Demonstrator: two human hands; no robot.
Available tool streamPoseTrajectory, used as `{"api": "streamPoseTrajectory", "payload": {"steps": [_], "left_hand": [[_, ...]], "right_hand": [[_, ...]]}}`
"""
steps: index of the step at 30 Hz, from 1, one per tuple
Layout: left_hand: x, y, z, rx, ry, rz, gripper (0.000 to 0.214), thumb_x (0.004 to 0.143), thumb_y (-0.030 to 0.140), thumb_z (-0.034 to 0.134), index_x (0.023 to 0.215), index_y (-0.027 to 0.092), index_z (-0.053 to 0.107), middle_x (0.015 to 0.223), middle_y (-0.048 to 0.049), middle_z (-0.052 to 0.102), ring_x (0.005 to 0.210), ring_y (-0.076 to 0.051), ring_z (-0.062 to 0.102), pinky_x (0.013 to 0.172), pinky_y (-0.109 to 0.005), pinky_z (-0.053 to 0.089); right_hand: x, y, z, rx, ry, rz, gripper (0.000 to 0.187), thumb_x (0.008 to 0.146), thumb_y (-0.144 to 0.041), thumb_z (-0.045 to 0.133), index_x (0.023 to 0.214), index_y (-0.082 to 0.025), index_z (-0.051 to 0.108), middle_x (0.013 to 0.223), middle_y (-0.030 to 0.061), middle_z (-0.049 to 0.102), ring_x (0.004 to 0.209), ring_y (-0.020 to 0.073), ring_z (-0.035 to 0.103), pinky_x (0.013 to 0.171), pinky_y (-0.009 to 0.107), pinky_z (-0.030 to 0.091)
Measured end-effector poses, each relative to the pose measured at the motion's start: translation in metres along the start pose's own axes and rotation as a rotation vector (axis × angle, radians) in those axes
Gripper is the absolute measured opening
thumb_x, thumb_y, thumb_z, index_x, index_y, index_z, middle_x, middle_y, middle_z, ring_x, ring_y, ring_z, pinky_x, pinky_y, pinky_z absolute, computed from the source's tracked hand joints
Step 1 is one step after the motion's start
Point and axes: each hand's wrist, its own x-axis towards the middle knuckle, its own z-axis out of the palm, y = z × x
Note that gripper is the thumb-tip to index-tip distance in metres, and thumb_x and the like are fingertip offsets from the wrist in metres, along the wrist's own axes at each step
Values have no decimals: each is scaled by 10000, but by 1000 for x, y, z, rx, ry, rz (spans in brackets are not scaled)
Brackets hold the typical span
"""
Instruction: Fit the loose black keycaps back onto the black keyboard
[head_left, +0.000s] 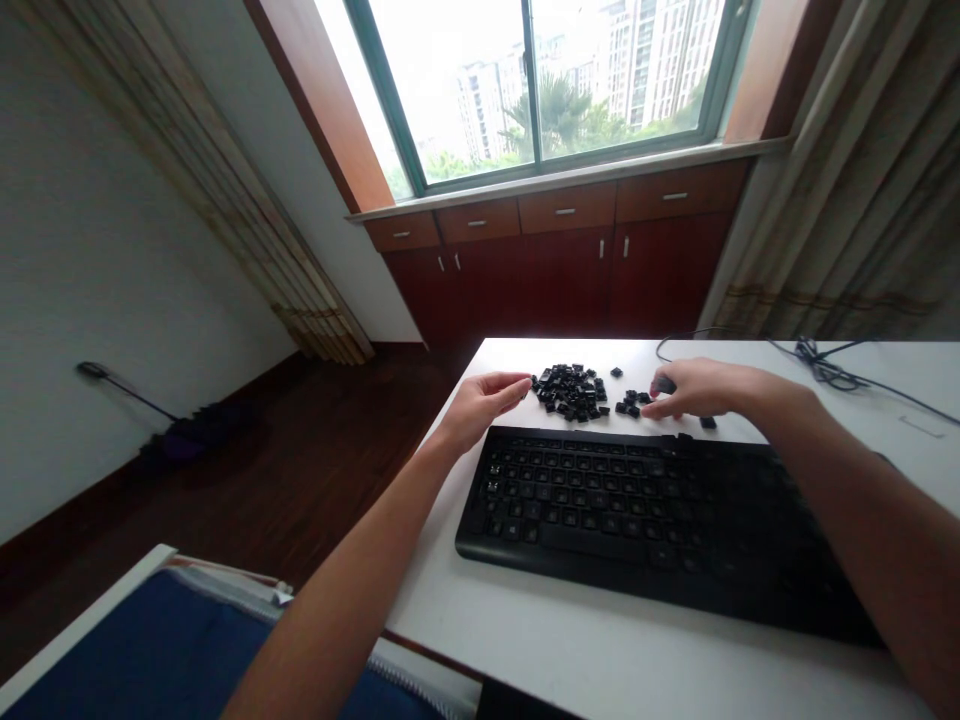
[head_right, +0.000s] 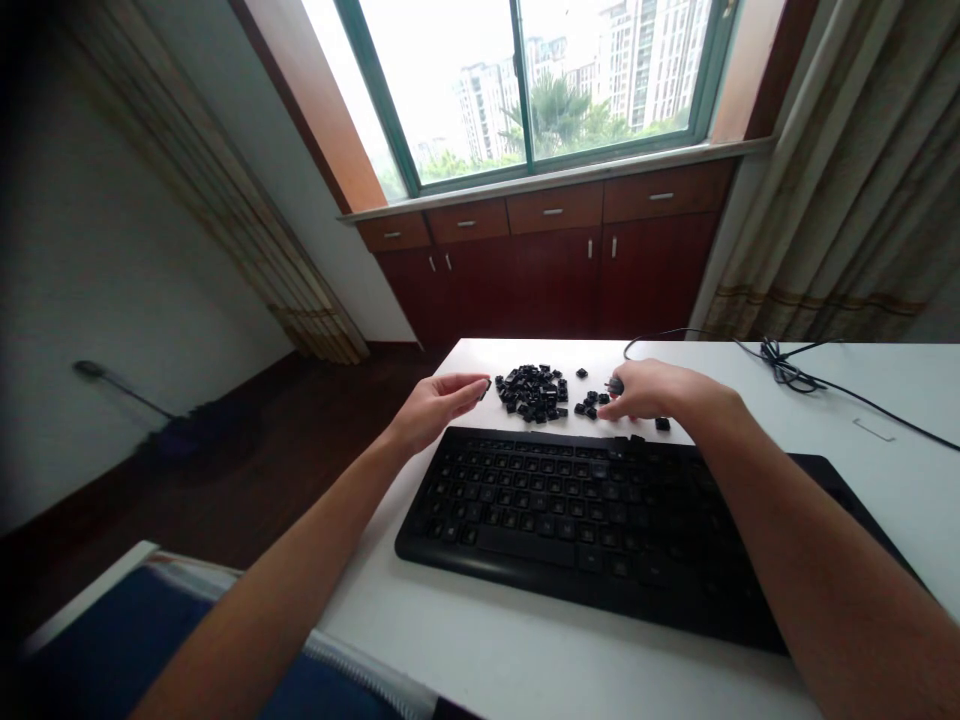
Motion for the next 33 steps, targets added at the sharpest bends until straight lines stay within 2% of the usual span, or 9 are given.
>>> {"api": "streamPoseTrajectory", "payload": {"steps": [3, 7, 11, 17, 23, 28, 33], "left_hand": [[-2, 7, -1, -243, -76, -55, 367, 848, 427, 751, 1126, 186, 751, 1112, -99, 734, 824, -115, 677, 771, -229, 563], [-7, 13, 1, -449, -190, -121, 286, 858, 338, 763, 1080, 159, 761, 1087, -101, 728, 808, -96, 677, 739, -181, 568], [-13, 17, 6, -550, -254, -156, 256, 855, 284, 773, 1065, 138, 763, 1074, -93, 729, 801, -79, 672, 738, -150, 561], [-17, 20, 11, -563, -297, -158, 279, 824, 287, 802, 1067, 154, 770, 1018, -78, 742, 807, -82, 674, 737, -154, 548], [-18, 18, 15, -487, -317, -158, 281, 812, 325, 808, 1038, 160, 778, 975, -71, 741, 784, -89, 661, 725, -193, 542], [-20, 18, 20, -455, -329, -149, 305, 785, 347, 827, 1020, 158, 780, 970, -69, 741, 784, -92, 654, 742, -214, 538], [-22, 19, 22, -463, -315, -134, 308, 786, 334, 823, 1044, 175, 769, 953, -48, 748, 779, -84, 668, 786, -223, 550]], "right_hand": [[1, 3, -1, -9, 7, 3, 415, 771, -528, 703, 980, -170, 724, 900, 113, 763, 782, 268, 698, 612, 340, 482], [-2, 3, -5, -57, 110, -19, 465, 730, -536, 735, 996, -155, 715, 1026, 158, 740, 891, 316, 683, 676, 370, 478], [-13, -16, -8, -22, 211, -144, 425, 795, -590, 662, 994, -218, 711, 933, 86, 746, 804, 264, 681, 639, 344, 461], [-34, -64, -5, 173, 391, -527, 325, 868, -471, 656, 1132, -284, 690, 887, 0, 754, 728, 179, 668, 636, 294, 465], [-41, -88, 4, 297, 449, -792, 285, 889, -328, 664, 1160, -249, 703, 1027, 25, 763, 887, 180, 692, 766, 284, 498], [-38, -89, 8, 264, 475, -852, 232, 872, -274, 691, 1098, -241, 730, 1015, 30, 756, 894, 183, 683, 765, 281, 489], [-42, -89, 4, 262, 515, -793, 187, 876, -309, 690, 1040, -229, 732, 942, 24, 757, 821, 173, 678, 717, 275, 476]]}}
